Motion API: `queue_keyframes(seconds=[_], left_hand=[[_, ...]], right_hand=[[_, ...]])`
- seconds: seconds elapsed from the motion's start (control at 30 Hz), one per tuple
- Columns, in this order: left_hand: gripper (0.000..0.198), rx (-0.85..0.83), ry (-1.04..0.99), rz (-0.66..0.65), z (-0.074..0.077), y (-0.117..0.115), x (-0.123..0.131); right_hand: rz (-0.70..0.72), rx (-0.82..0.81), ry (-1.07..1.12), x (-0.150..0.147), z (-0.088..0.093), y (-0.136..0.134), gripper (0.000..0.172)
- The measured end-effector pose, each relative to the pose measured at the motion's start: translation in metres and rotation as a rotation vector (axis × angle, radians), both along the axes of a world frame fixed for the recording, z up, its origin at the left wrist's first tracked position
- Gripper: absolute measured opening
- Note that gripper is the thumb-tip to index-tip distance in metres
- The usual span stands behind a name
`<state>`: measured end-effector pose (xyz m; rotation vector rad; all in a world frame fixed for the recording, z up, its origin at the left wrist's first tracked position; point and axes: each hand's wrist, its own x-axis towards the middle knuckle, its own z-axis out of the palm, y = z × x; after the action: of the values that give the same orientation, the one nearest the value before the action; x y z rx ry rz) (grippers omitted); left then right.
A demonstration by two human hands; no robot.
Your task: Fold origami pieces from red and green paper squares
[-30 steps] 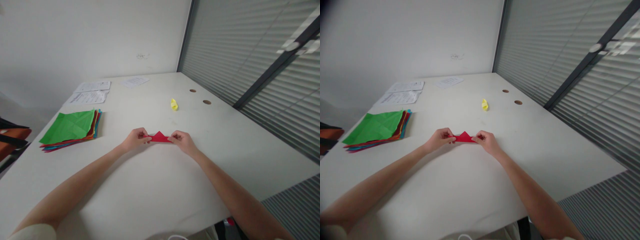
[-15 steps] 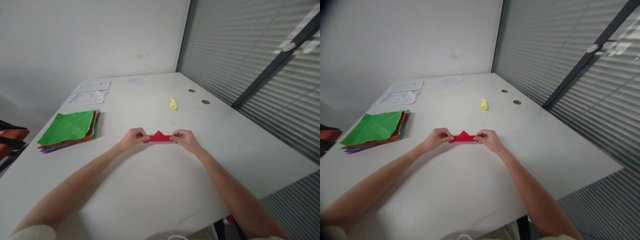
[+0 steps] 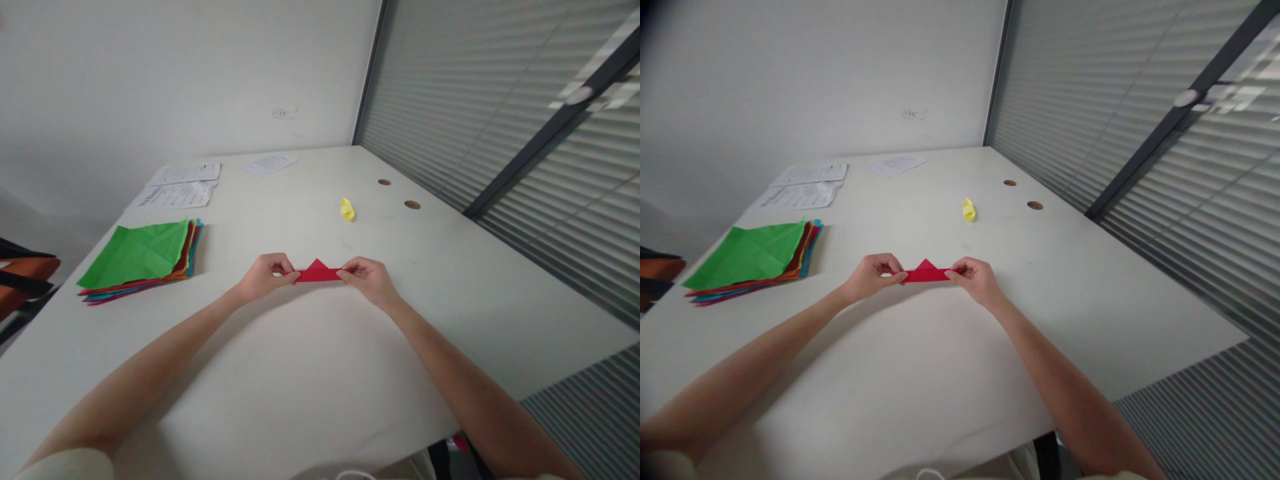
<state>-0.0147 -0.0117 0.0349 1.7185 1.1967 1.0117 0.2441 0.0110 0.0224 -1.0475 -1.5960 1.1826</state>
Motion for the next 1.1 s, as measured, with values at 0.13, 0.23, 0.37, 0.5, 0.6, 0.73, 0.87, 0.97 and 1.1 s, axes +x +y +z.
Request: queue_keyframes(seconds=[0.13, 0.23, 0.37, 0.5, 0.6, 0.73, 0.87, 0.97, 1.1], left_hand=[[0.032, -0.026, -0.037, 0.024, 0.002, -0.001, 0.001], [0.035, -0.035, -0.082, 0.048, 0.002, -0.001, 0.001], [0.036, -0.080, -0.130, 0.056, 0.000, -0.001, 0.003], [0.033, -0.002, -0.107, 0.077, 0.002, -0.003, 0.007], [0.028, 0.123, -0.033, 0.084, 0.003, -0.006, 0.009], [0.026, 0.209, 0.020, 0.047, 0.001, -0.009, 0.009], [0.030, 0.181, -0.065, -0.027, -0.003, -0.007, 0.008], [0.031, 0.159, -0.102, -0.056, -0.007, -0.003, 0.005], [0.023, 0.225, 0.078, -0.037, -0.004, -0.002, 0.003]], right_hand=[[-0.042, 0.011, 0.082, -0.005, 0.000, -0.001, 0.040], [-0.062, 0.008, 0.144, -0.006, 0.000, -0.001, 0.047], [-0.081, 0.027, 0.161, -0.006, 0.001, -0.001, 0.045], [-0.110, -0.013, 0.225, -0.010, -0.002, -0.002, 0.043], [-0.120, -0.101, 0.279, -0.014, -0.007, -0.002, 0.041], [-0.113, -0.108, 0.248, -0.015, -0.008, -0.003, 0.029], [-0.203, -0.036, 0.176, -0.015, 0.002, -0.007, 0.025], [-0.242, -0.002, 0.140, -0.016, 0.007, -0.009, 0.024], [-0.192, 0.086, 0.097, -0.017, 0.006, -0.011, 0.023]])
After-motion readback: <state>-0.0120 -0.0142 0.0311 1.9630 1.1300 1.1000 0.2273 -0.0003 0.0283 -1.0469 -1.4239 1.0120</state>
